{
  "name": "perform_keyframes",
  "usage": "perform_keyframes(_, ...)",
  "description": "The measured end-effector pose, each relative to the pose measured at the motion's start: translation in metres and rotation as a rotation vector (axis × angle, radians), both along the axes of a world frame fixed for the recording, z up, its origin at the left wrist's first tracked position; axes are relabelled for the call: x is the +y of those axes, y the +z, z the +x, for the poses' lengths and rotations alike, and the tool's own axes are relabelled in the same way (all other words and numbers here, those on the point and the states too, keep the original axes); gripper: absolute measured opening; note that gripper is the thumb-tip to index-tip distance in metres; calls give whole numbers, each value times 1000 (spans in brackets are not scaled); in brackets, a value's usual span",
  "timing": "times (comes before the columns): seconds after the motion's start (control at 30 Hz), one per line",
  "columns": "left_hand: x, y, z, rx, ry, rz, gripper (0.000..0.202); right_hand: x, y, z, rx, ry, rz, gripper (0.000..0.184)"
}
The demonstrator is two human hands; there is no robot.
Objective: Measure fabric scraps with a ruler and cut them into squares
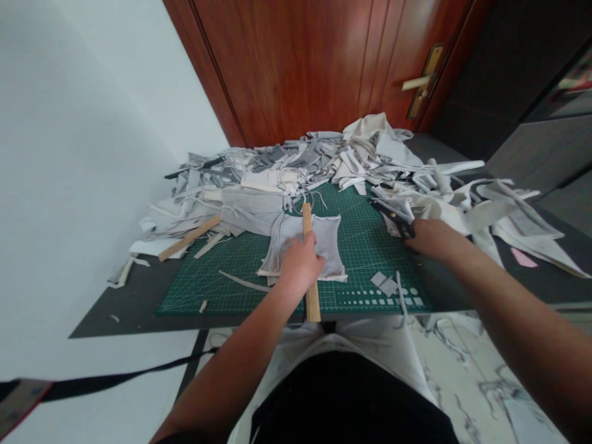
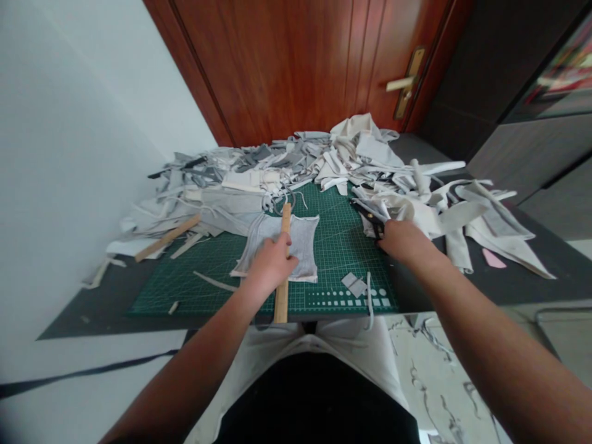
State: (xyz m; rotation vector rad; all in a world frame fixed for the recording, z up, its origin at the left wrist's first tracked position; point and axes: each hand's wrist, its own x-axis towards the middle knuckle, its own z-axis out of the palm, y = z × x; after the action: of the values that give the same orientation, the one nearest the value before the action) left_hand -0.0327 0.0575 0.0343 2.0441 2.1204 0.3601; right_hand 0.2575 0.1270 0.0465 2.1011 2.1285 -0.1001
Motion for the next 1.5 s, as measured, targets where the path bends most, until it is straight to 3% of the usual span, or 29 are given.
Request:
perform_keyframes(0.07,6,3,-3,-9,8,17,33,-3,4,-2,-15,37,5,29)
perform_keyframes(0.17,14,12,-22,-29,-30,66,33,-25,7,-22,118,180,238,31)
perform_keyframes(0.23,19,20,-46,-59,-121,81,32,-47,1,-48,320,463,345,35)
perform_keyframes(0.3,21,27,-77,-67,-232,78,33,-65,-11,-75,483,789,298,43)
perform_keyframes(0.37,19,30,-108,-58,-264,75,36,-76,-26,-97,538,950,249,45)
perform_keyframes(0.53,3,31,-164,-1,-241,-23,33,-73,-47,-105,562,974,267,27)
perform_keyframes(0.7,2,24,-198,48,-201,-6,29,-74,-39,-81,422,867,311,22)
perform_keyframes(0.8,10,19,-208,108,-94,86,26,-76,-30,-67,513,740,307,19)
perform_keyframes(0.87,14,21,-202,127,-46,184,24,-73,-21,-62,620,636,298,16)
perform_keyframes(0.93,15,30,-181,57,-98,259,25,-65,-6,-62,711,570,276,13)
perform_keyframes(1.0,14,43,-146,-97,-240,236,34,-55,15,-68,795,561,274,9)
perform_keyframes(1.1,15,65,-80,-426,-486,106,74,-37,53,-83,927,597,306,11)
perform_keyframes(1.13,18,71,-60,-485,-527,118,79,-32,66,-89,962,624,315,12)
perform_keyframes(1.23,35,91,-20,-553,-487,290,33,-17,104,-100,1007,718,362,15)
perform_keyframes(1.3,49,107,-15,-546,-452,385,19,-6,126,-101,1000,741,423,15)
perform_keyframes(1.4,70,135,-27,-436,-399,478,15,13,152,-93,1009,690,497,12)
perform_keyframes(1.5,87,161,-44,-269,-368,450,7,33,171,-79,1056,600,517,11)
